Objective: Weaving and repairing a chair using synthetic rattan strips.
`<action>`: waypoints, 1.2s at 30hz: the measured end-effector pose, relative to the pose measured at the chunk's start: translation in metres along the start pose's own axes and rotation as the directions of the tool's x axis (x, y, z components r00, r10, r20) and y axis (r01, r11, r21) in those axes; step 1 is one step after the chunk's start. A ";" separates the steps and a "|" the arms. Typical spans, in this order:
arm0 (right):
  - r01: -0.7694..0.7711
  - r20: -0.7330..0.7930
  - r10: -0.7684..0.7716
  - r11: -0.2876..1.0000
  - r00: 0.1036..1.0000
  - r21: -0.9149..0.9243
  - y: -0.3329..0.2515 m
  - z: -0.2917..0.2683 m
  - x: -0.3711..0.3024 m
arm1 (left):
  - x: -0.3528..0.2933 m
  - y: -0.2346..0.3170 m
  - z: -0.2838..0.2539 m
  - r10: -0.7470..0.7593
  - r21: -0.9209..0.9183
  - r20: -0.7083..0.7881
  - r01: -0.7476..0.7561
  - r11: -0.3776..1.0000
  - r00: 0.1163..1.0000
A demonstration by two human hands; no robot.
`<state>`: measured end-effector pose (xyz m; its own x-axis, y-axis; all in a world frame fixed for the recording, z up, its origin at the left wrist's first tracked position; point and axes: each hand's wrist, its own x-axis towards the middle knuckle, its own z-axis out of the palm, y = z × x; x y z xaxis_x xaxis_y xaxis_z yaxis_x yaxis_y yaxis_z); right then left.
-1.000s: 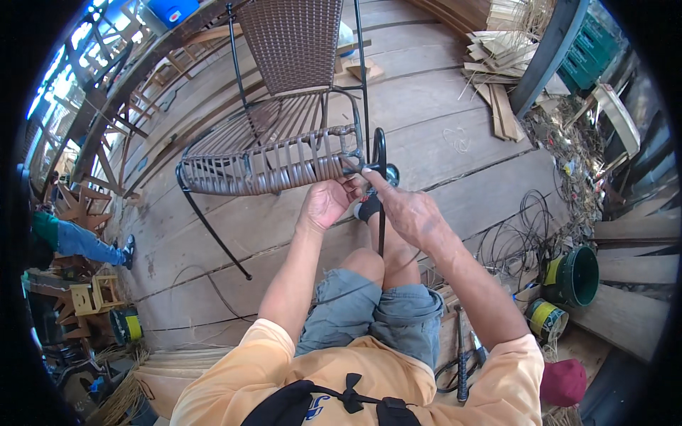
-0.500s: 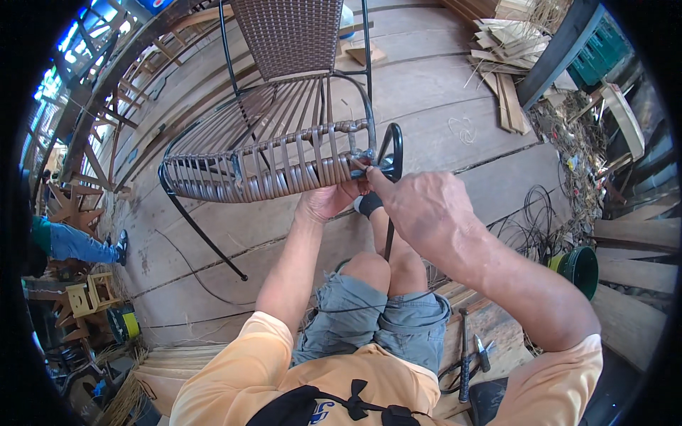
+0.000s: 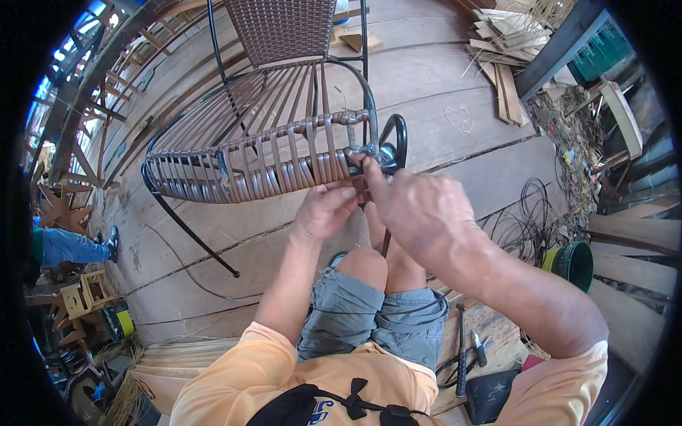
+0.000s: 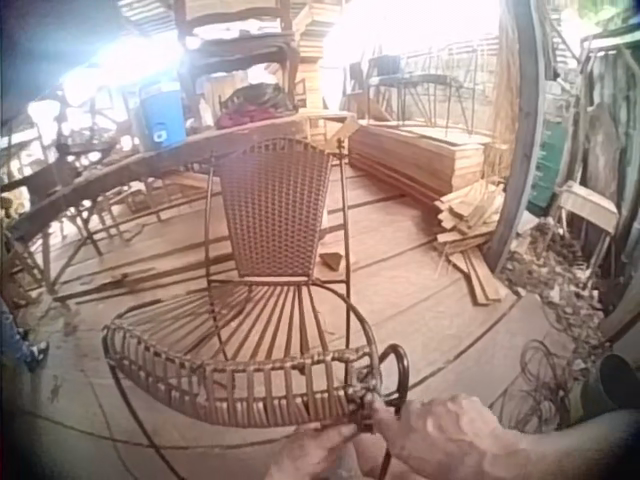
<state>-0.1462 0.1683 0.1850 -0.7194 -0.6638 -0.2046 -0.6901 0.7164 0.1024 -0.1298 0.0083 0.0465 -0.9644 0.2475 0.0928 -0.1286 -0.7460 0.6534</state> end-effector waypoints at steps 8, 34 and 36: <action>0.076 -0.168 -0.063 0.995 0.984 0.069 0.008 0.039 -0.028 | 0.021 -0.037 0.056 0.353 0.167 -0.540 -0.314 0.935 0.764; -0.030 -0.248 0.121 0.939 0.961 0.343 0.027 -0.015 0.020 | 0.007 -0.013 0.010 0.331 0.711 -0.257 -0.054 0.701 0.908; -0.023 -0.463 0.350 0.817 0.814 0.577 0.039 -0.038 -0.005 | -0.002 -0.005 0.000 0.363 0.860 -0.118 -0.088 0.502 0.924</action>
<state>-0.1731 0.1915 0.2269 -0.8639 -0.3890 0.3200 -0.5014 0.7244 -0.4731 -0.1277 0.0112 0.0432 -0.9653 -0.1149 0.2346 0.2187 0.1355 0.9663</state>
